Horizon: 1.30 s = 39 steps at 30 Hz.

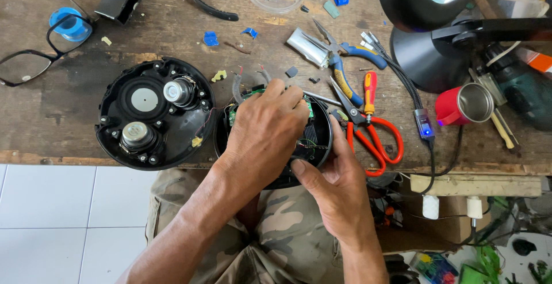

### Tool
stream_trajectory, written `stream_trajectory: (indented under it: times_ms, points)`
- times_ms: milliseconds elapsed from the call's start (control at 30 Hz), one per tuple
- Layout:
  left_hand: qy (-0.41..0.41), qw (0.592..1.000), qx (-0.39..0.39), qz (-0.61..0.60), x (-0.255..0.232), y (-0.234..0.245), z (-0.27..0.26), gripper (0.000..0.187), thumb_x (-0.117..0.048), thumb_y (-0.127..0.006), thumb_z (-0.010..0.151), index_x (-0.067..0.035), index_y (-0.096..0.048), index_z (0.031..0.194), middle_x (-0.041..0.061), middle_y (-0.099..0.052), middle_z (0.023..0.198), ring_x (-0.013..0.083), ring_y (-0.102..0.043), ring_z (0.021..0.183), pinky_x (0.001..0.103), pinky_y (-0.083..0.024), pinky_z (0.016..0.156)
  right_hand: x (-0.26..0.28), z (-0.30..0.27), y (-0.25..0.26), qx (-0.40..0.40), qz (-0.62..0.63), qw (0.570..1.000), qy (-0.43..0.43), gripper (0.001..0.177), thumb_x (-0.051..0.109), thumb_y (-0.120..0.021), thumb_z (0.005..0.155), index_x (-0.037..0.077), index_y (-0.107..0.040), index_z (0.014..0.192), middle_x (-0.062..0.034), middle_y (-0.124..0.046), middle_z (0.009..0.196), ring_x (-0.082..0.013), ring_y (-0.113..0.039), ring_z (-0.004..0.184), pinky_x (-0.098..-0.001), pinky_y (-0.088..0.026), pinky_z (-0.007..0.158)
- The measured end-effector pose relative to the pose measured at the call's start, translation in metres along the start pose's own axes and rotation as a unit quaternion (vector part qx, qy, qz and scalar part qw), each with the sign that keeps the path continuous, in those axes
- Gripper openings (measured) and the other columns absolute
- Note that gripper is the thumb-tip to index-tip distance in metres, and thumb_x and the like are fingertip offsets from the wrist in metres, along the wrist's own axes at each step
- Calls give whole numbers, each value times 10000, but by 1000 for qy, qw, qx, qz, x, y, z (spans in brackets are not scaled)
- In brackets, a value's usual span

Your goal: The person holds a disassembled electronic device containing a circuit board and wires. They use a screwdriver to tighten screws on the circuit board and manipulate the internal wiring with their hands.

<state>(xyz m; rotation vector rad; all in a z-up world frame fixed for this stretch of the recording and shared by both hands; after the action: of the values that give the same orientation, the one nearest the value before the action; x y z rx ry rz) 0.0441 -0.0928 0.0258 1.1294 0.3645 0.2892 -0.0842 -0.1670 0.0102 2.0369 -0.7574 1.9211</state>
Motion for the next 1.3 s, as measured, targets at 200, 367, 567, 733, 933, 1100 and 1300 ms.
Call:
stream_trajectory:
  times_ms: [200, 367, 567, 733, 933, 1100, 1300]
  points:
    - [-1, 1000, 11, -19, 4, 1, -2, 162, -69, -724, 877, -189, -614, 884, 32, -609, 967, 301, -598, 949, 435, -521, 538, 7, 0, -5, 5, 15, 1000, -4, 973, 211, -823, 887, -38, -369, 1712, -150, -614, 1578, -177, -581, 1386, -346, -459, 1242]
    - [-1, 1000, 4, -20, 6, 3, -2, 141, -97, -726, 908, -196, -626, 896, 22, -628, 966, 294, -602, 938, 432, -519, 566, 7, 1, -6, 12, 13, 1000, 12, 1002, 251, -826, 891, -50, -345, 1718, -164, -590, 1612, -187, -564, 1422, -353, -445, 1261]
    - [8, 1000, 8, -9, 8, 5, -2, 152, -120, -734, 952, -207, -626, 891, -2, -629, 948, 282, -608, 928, 429, -517, 510, 10, 0, -8, 10, 27, 1000, 1, 966, 229, -831, 889, -51, -383, 1697, -156, -623, 1565, -176, -578, 1389, -342, -460, 1243]
    - [6, 999, 11, -30, 9, 7, -2, 154, -128, -731, 978, -189, -618, 893, 8, -623, 964, 297, -603, 938, 448, -522, 517, 10, 0, -8, 11, 19, 1000, 1, 963, 248, -823, 895, -49, -386, 1699, -154, -627, 1559, -180, -585, 1382, -342, -463, 1237]
    - [16, 998, -25, -63, 13, 14, 0, 174, -152, -711, 1009, -162, -579, 895, 27, -611, 923, 325, -605, 917, 484, -512, 491, 19, 0, -13, 12, 23, 1000, 1, 882, 234, -824, 898, -43, -454, 1649, -167, -663, 1542, -196, -619, 1378, -343, -485, 1225]
    - [19, 999, 18, -33, 9, 13, 2, 149, -198, -747, 990, -193, -626, 902, 12, -613, 1011, 303, -621, 966, 464, -543, 451, 20, 0, -15, 28, 8, 999, 19, 779, 261, -813, 925, -25, -519, 1587, -149, -685, 1487, -196, -631, 1355, -355, -496, 1222]
    - [31, 998, -26, -57, 11, 25, -3, 188, -230, -707, 1062, -151, -593, 936, 29, -586, 979, 304, -587, 908, 450, -476, 421, -2, -4, 7, -19, -1, 1000, 16, 1026, 197, -810, 896, -23, -263, 1736, -230, -486, 1733, -243, -511, 1537, -405, -409, 1304]
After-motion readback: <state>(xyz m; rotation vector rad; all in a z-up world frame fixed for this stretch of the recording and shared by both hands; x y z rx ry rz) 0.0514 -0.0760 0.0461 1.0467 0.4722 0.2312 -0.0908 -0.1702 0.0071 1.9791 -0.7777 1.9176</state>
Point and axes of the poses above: each hand's wrist, its own z-axis towards the middle knuckle, its own y-axis out of the back of the hand, x = y × z, the point moved 4 cm from there along z, towards the middle knuckle
